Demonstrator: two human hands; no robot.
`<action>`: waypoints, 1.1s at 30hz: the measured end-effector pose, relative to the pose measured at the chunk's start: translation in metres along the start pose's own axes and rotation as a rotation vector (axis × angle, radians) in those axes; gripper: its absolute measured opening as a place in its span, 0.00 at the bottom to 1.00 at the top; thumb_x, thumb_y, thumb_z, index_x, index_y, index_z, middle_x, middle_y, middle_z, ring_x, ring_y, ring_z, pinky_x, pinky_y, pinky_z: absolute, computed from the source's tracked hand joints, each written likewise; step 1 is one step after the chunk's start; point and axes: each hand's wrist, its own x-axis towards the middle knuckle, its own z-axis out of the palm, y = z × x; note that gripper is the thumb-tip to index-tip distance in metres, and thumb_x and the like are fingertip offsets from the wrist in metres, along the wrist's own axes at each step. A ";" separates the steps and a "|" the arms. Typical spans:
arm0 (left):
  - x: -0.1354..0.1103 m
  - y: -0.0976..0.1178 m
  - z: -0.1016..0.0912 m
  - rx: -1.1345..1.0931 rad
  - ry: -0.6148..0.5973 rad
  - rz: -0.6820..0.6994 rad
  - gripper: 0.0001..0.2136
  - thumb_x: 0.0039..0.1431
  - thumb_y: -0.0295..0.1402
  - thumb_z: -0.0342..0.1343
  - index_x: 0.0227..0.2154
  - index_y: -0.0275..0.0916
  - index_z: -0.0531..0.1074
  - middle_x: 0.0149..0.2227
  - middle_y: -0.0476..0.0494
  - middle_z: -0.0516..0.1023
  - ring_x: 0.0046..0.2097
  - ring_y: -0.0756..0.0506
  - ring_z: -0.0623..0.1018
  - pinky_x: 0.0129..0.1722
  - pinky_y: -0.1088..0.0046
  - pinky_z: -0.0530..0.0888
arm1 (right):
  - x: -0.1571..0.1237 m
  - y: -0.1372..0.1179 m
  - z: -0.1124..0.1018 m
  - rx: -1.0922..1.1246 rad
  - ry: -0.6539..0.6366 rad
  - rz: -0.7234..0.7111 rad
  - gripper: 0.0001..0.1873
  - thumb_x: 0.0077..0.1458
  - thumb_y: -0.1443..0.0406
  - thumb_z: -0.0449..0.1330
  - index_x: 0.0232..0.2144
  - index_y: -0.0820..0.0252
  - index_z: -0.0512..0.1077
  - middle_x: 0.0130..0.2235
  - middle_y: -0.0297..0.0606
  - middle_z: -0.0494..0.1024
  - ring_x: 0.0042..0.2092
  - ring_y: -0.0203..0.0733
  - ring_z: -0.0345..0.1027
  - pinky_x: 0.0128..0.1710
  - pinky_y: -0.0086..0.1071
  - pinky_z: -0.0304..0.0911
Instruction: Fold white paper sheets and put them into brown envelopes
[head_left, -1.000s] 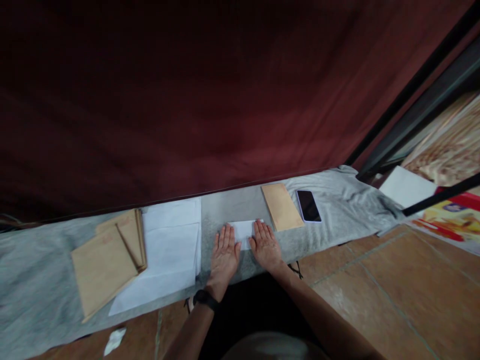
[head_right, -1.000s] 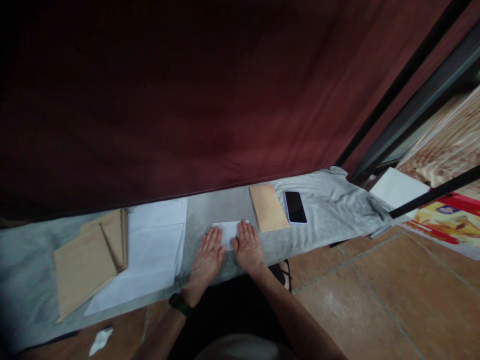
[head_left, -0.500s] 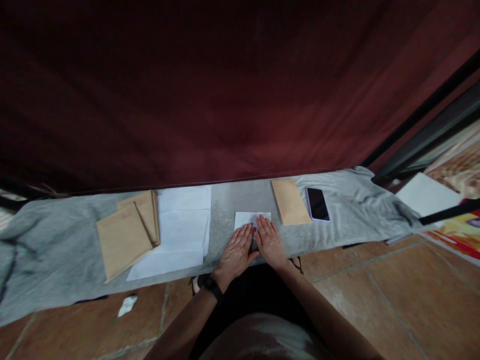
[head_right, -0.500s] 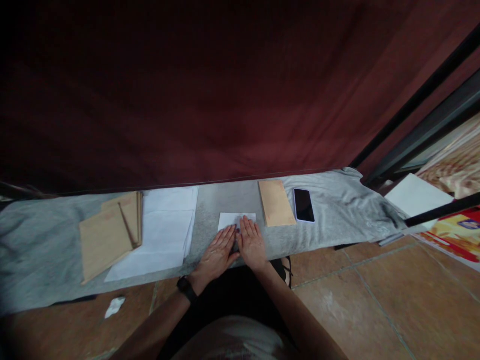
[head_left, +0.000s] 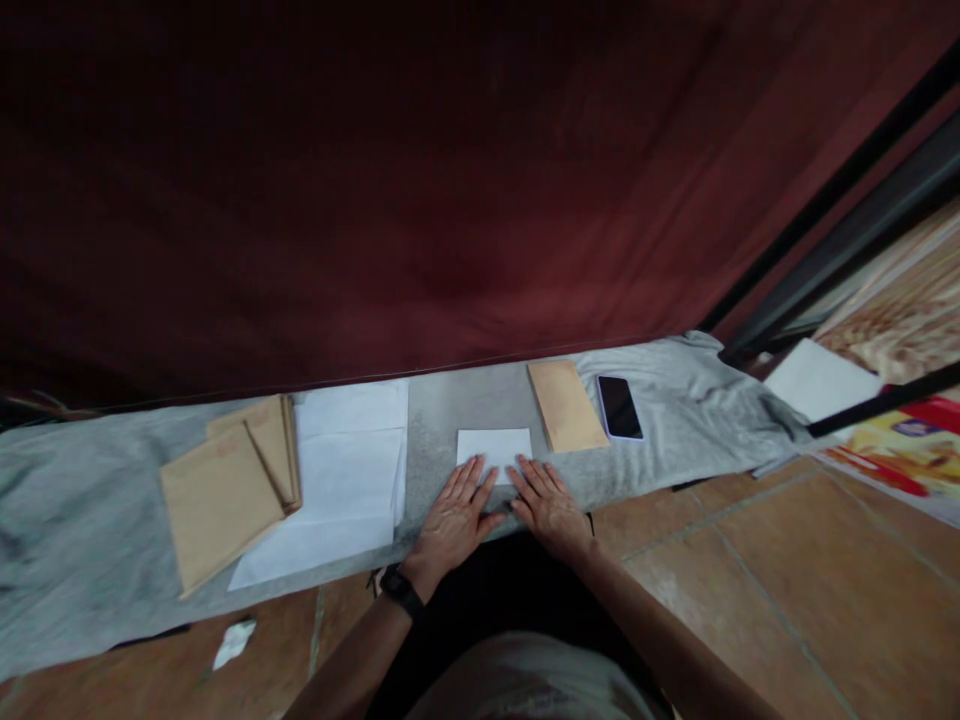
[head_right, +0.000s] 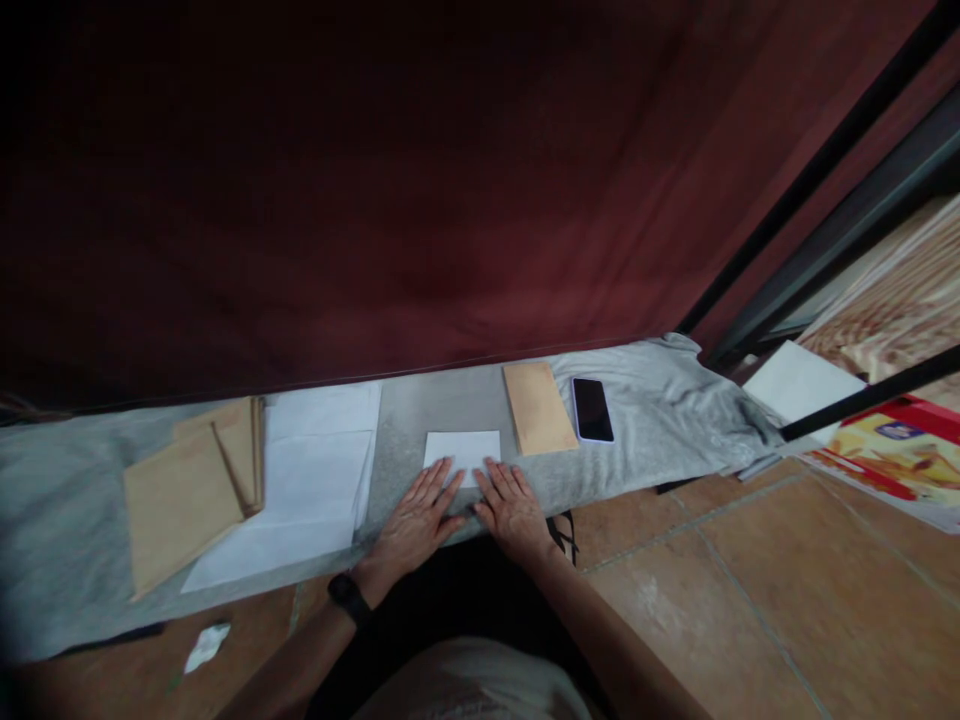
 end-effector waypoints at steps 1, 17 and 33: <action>-0.002 -0.001 0.000 0.003 0.005 -0.005 0.33 0.67 0.50 0.46 0.69 0.39 0.51 0.71 0.33 0.54 0.71 0.38 0.56 0.67 0.54 0.61 | -0.002 0.001 -0.001 -0.003 -0.002 0.007 0.28 0.70 0.58 0.51 0.68 0.58 0.57 0.70 0.46 0.57 0.68 0.49 0.55 0.68 0.48 0.49; -0.028 -0.019 -0.001 0.015 0.057 -0.074 0.34 0.68 0.46 0.46 0.70 0.34 0.46 0.69 0.31 0.59 0.69 0.38 0.61 0.65 0.54 0.66 | 0.008 -0.009 -0.006 0.061 0.022 0.063 0.29 0.70 0.59 0.49 0.68 0.65 0.57 0.69 0.46 0.58 0.69 0.51 0.52 0.68 0.49 0.50; -0.025 -0.019 0.003 0.042 0.071 -0.083 0.33 0.68 0.47 0.45 0.70 0.33 0.49 0.68 0.31 0.62 0.69 0.37 0.62 0.66 0.49 0.64 | 0.030 0.001 0.023 0.016 0.091 0.189 0.31 0.70 0.57 0.49 0.68 0.67 0.56 0.67 0.49 0.62 0.68 0.50 0.54 0.68 0.47 0.50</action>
